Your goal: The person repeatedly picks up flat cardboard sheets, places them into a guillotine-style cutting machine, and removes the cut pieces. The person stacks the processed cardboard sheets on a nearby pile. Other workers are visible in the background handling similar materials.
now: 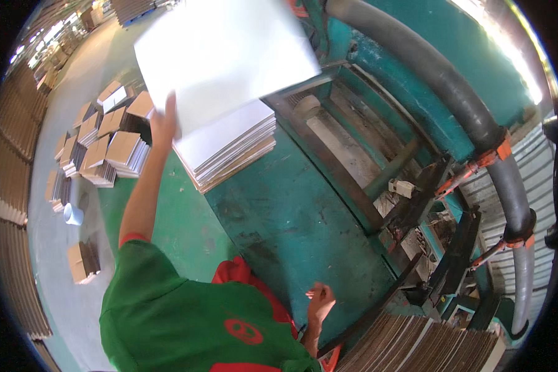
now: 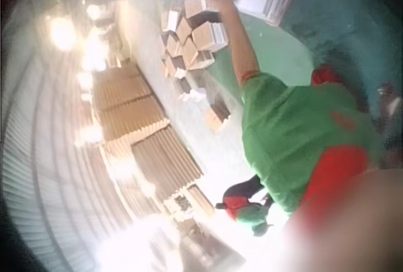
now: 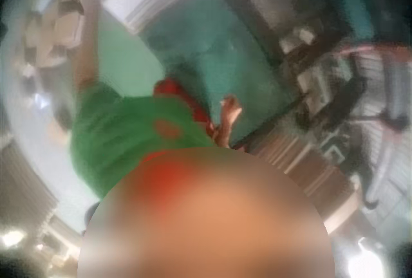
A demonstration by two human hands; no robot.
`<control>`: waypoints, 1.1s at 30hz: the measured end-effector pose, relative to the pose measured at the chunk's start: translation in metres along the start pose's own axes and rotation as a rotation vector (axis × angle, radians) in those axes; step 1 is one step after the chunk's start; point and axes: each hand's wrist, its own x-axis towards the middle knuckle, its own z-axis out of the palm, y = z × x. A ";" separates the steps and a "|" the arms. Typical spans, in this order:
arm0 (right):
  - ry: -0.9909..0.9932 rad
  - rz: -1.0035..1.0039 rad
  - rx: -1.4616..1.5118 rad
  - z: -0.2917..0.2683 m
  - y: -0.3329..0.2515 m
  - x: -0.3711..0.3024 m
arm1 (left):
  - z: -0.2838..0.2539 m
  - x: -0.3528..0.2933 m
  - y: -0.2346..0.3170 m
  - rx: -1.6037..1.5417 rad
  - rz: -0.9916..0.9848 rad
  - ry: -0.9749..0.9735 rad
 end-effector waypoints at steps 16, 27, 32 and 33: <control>0.307 0.187 -0.087 0.069 -0.010 -0.116 | 0.050 0.003 -0.261 0.430 -0.317 -0.296; 0.861 0.582 0.217 0.092 0.005 -0.295 | 0.056 -0.288 0.087 -0.563 0.699 -1.128; 0.629 0.405 -0.091 0.053 0.026 -0.313 | 0.009 -0.420 0.282 -0.922 1.049 -1.533; 0.582 0.445 -0.138 0.041 0.028 -0.320 | -0.003 -0.444 0.317 -1.014 1.180 -1.442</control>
